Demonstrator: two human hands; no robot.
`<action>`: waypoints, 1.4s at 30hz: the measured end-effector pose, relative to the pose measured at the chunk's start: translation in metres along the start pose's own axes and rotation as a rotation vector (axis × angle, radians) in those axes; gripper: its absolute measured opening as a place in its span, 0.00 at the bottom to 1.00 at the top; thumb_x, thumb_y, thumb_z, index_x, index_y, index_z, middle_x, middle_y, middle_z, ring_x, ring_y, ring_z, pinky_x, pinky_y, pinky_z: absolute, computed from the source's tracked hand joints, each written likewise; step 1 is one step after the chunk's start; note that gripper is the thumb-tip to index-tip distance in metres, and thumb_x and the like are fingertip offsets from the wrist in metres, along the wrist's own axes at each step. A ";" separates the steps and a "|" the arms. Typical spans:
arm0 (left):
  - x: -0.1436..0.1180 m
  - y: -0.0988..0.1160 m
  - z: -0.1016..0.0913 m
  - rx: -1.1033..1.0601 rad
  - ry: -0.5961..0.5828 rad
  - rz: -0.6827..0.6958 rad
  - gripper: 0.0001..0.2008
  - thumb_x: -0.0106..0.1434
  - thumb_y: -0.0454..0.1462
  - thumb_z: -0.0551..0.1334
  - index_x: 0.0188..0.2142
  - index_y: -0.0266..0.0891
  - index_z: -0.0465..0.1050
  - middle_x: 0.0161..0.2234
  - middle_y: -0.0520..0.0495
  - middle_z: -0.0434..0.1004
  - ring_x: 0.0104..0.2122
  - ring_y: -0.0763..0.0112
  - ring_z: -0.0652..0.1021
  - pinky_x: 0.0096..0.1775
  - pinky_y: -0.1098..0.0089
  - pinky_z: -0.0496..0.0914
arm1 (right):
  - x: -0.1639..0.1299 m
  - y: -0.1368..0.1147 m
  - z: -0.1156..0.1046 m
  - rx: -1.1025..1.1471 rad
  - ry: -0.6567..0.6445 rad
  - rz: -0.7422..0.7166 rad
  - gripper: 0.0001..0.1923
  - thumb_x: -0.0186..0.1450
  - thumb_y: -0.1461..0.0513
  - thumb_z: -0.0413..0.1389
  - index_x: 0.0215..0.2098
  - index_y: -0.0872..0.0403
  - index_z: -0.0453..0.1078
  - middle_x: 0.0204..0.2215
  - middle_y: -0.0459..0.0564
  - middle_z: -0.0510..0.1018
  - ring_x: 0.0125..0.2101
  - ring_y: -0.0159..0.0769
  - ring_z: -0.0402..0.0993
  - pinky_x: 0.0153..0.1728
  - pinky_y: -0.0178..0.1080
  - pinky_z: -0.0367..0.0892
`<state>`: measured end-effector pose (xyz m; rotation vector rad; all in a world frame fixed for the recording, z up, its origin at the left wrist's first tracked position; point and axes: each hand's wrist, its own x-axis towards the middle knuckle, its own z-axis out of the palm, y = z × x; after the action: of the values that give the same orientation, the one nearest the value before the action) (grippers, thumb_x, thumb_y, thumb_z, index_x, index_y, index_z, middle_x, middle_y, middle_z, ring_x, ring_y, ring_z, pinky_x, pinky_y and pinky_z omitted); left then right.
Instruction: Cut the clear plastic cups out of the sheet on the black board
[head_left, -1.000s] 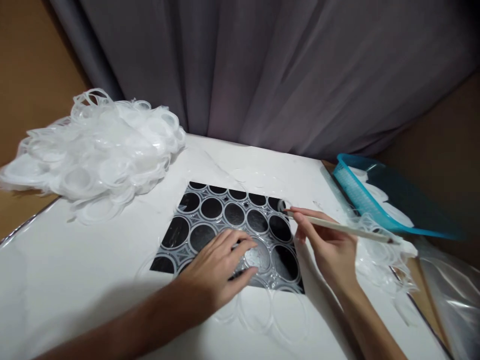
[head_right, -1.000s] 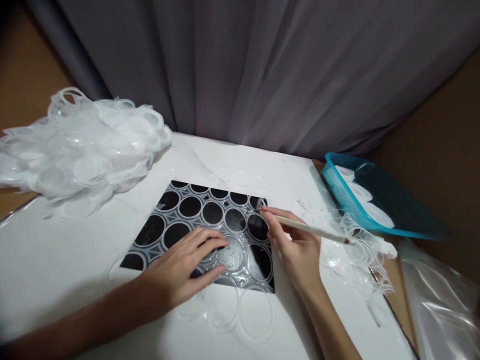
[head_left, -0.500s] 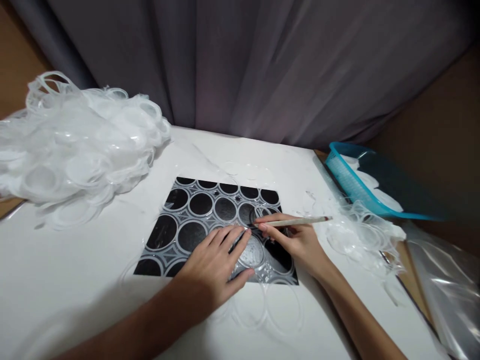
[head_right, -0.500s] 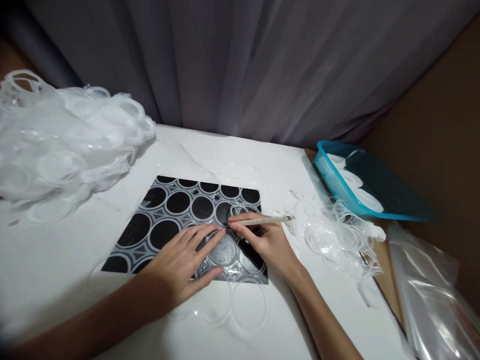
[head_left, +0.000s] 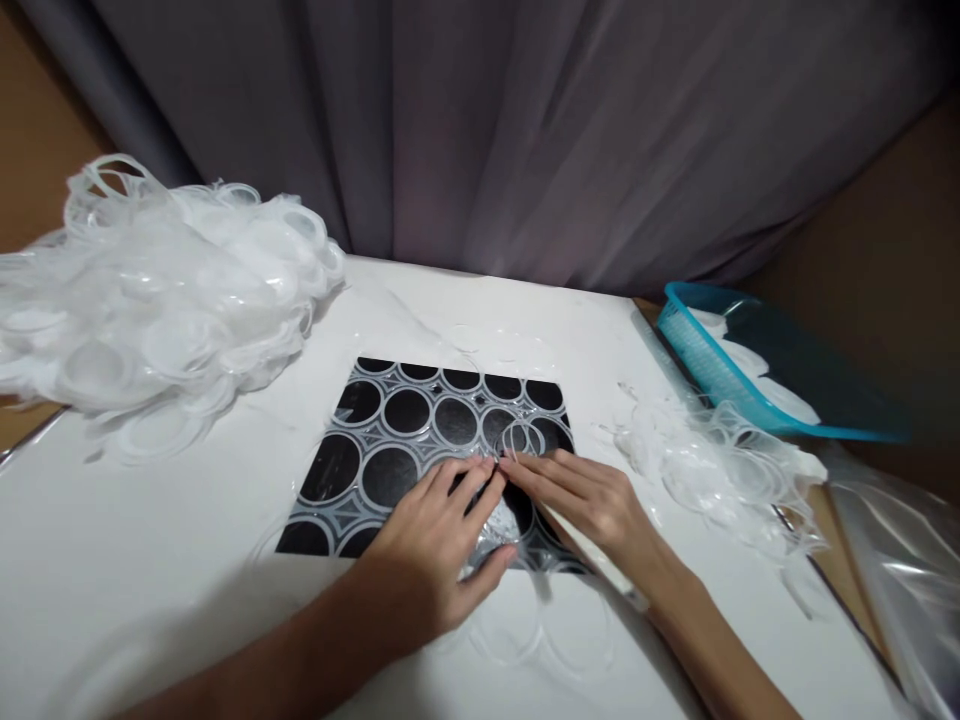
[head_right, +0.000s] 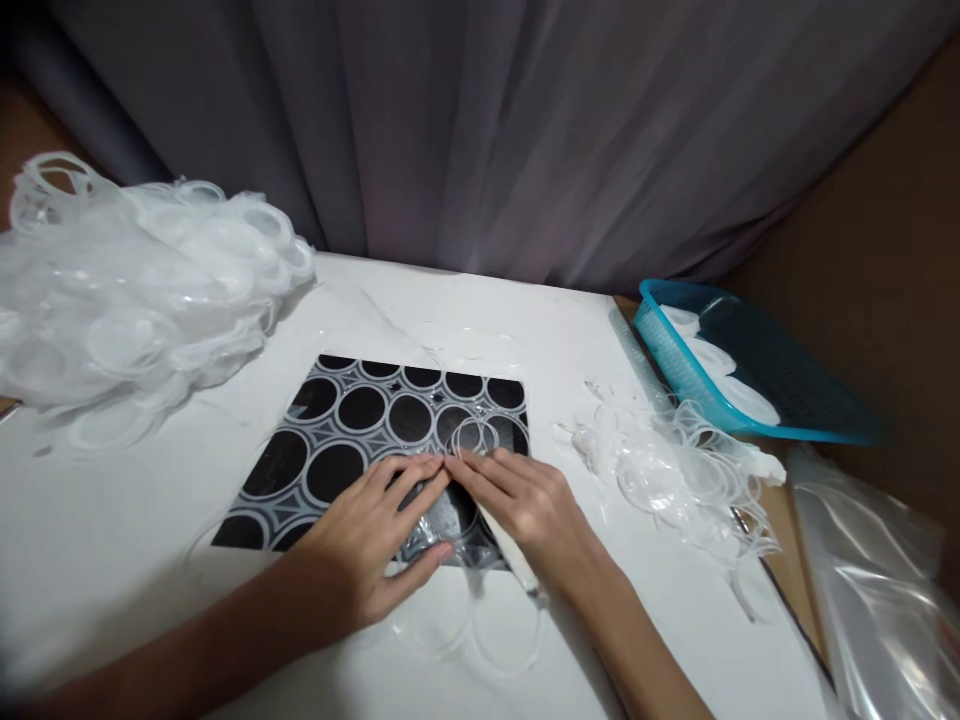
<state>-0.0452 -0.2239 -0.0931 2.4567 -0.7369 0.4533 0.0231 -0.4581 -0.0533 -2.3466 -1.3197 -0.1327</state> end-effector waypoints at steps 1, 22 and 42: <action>-0.001 0.000 0.000 -0.008 -0.001 -0.014 0.27 0.73 0.44 0.60 0.66 0.31 0.65 0.62 0.39 0.69 0.62 0.54 0.66 0.63 0.53 0.67 | -0.002 -0.001 0.003 -0.074 -0.001 -0.006 0.36 0.75 0.69 0.52 0.77 0.43 0.49 0.65 0.50 0.72 0.54 0.44 0.78 0.49 0.50 0.77; 0.004 0.010 -0.011 -0.059 -0.237 -0.136 0.32 0.76 0.47 0.56 0.73 0.38 0.52 0.66 0.43 0.65 0.64 0.53 0.65 0.64 0.49 0.66 | 0.109 0.097 -0.052 -0.085 0.718 0.452 0.20 0.74 0.52 0.56 0.50 0.57 0.82 0.46 0.57 0.84 0.40 0.47 0.81 0.44 0.48 0.72; -0.021 -0.040 -0.023 0.180 -0.030 -0.013 0.28 0.74 0.45 0.59 0.67 0.32 0.64 0.60 0.35 0.72 0.57 0.49 0.71 0.56 0.48 0.71 | 0.061 -0.013 0.023 0.601 0.135 0.505 0.09 0.71 0.56 0.62 0.48 0.44 0.83 0.47 0.50 0.84 0.48 0.42 0.80 0.52 0.48 0.73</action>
<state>-0.0423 -0.1740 -0.0997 2.6391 -0.7193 0.4982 0.0423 -0.3949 -0.0523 -2.0169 -0.5593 0.2281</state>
